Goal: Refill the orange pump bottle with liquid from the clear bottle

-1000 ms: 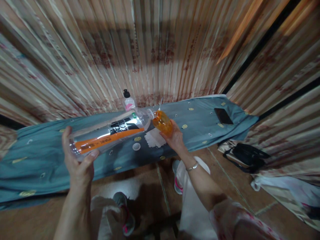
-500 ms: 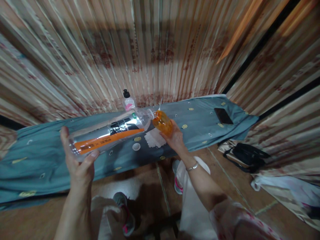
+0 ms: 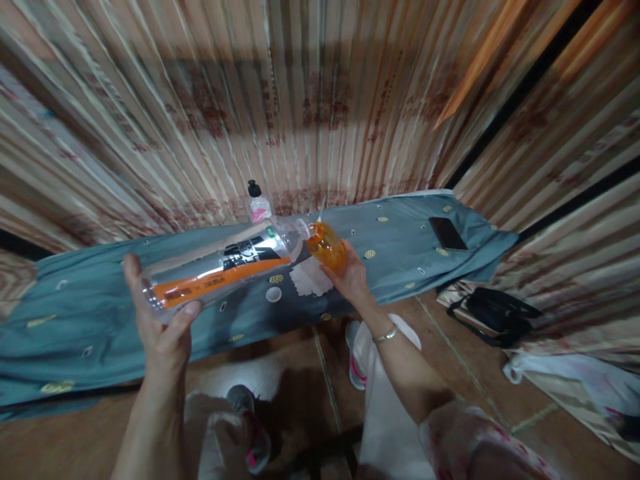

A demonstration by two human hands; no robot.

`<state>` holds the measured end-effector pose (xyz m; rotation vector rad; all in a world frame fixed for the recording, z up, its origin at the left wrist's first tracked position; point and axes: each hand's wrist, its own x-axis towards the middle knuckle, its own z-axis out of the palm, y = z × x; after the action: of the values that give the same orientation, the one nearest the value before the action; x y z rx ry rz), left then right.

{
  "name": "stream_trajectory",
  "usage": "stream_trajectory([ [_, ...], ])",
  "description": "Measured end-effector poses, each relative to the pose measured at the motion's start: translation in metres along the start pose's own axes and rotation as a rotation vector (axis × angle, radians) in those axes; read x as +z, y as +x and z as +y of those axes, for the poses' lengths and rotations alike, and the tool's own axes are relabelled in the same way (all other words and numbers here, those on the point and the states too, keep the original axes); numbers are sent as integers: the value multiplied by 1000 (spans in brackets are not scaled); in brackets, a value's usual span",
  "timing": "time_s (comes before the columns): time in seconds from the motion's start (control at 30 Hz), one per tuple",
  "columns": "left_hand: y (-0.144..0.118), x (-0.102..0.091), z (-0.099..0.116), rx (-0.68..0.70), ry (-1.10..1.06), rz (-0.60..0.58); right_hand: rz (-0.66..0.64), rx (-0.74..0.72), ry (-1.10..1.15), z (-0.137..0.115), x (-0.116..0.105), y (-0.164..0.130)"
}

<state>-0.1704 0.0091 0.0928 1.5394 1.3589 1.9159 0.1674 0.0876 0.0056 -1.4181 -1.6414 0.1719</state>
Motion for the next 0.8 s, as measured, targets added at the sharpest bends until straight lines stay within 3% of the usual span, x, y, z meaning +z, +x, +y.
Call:
stream_trajectory([
  [0.1,0,-1,-1,-34,-98,-24,0,8,-14,0,1,-1],
  [0.53,5,7,-2,-56,-255,76,-5,-17,-37,0,0,0],
  [0.8,5,3,-5,-41,-200,62,-10,-13,-38,-1,1,0],
])
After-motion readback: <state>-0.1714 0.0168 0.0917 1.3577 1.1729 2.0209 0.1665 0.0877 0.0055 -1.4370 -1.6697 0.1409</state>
